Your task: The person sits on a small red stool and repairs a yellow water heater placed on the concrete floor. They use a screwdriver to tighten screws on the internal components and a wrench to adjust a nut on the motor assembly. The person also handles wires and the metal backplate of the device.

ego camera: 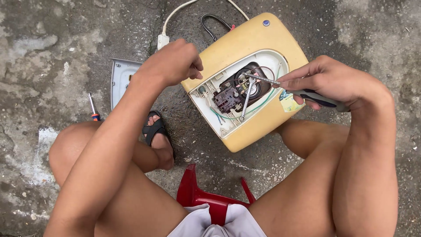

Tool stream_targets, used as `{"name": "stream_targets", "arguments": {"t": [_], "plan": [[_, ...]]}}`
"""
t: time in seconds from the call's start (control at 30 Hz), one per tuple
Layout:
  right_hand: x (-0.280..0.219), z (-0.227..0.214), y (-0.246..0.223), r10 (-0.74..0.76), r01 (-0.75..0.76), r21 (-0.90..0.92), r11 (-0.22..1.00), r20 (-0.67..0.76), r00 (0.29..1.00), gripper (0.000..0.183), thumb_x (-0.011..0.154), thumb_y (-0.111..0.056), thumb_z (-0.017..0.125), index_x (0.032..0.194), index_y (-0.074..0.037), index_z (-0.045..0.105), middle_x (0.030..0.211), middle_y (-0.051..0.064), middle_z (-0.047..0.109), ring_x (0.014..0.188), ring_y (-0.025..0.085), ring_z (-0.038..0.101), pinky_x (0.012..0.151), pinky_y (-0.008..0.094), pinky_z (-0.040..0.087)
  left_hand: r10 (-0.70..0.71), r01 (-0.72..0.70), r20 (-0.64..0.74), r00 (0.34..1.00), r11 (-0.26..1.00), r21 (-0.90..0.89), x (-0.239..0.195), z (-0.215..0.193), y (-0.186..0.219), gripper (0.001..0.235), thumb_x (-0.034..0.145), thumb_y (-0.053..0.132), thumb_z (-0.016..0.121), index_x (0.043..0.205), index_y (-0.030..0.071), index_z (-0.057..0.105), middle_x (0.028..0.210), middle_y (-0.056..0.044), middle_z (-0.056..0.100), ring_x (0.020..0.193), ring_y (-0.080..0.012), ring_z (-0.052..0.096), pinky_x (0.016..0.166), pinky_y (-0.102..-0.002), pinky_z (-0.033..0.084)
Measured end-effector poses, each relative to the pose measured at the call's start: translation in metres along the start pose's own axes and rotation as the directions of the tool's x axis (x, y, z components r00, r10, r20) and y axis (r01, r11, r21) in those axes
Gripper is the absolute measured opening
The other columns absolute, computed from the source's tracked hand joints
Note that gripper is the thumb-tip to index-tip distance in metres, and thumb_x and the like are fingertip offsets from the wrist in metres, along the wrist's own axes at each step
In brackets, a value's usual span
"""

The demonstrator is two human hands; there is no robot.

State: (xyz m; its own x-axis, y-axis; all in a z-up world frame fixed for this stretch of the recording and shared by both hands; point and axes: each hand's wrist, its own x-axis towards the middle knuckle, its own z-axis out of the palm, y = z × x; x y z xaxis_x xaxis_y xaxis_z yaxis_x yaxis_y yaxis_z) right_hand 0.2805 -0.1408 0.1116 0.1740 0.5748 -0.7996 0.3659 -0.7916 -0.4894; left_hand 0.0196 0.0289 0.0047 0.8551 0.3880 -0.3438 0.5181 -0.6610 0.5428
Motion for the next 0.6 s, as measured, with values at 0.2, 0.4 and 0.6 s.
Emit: {"name": "stream_targets", "arguments": {"t": [0.2, 0.4, 0.6], "plan": [[-0.005, -0.002, 0.032, 0.004, -0.001, 0.027, 1.000, -0.133, 0.991, 0.027, 0.098, -0.009, 0.069, 0.118, 0.003, 0.082, 0.055, 0.021, 0.050, 0.042, 0.022, 0.038, 0.041, 0.036, 0.029, -0.405, 0.390, 0.033, 0.914, 0.895, 0.215, -0.036, 0.016, -0.049, 0.018, 0.086, 0.008, 0.074, 0.102, 0.012, 0.081, 0.101, -0.022, 0.074, 0.092, -0.0437, 0.071, 0.075, -0.053, 0.054], [0.001, -0.003, 0.059, 0.014, -0.001, 0.081, 0.997, -0.162, 0.987, 0.021, 0.098, 0.008, 0.063, 0.109, 0.015, 0.078, 0.069, 0.032, 0.060, 0.047, 0.030, 0.040, 0.042, 0.039, 0.034, -0.582, 0.536, 0.067, 0.810, 0.782, 0.317, -0.072, 0.020, -0.072, 0.016, 0.093, -0.003, 0.055, 0.098, -0.007, 0.070, 0.098, -0.022, 0.073, 0.086, -0.0403, 0.072, 0.072, -0.052, 0.059], [0.004, -0.011, 0.070, 0.020, -0.003, 0.084, 0.996, -0.200, 0.980, 0.025, 0.101, -0.006, 0.067, 0.121, 0.004, 0.079, 0.070, 0.027, 0.058, 0.043, 0.029, 0.038, 0.041, 0.037, 0.029, -0.610, 0.570, 0.039, 0.791, 0.759, 0.314, -0.096, 0.041, -0.118, 0.028, 0.087, 0.025, 0.084, 0.105, 0.005, 0.077, 0.109, -0.017, 0.075, 0.101, -0.0392, 0.073, 0.078, -0.051, 0.061]]}}
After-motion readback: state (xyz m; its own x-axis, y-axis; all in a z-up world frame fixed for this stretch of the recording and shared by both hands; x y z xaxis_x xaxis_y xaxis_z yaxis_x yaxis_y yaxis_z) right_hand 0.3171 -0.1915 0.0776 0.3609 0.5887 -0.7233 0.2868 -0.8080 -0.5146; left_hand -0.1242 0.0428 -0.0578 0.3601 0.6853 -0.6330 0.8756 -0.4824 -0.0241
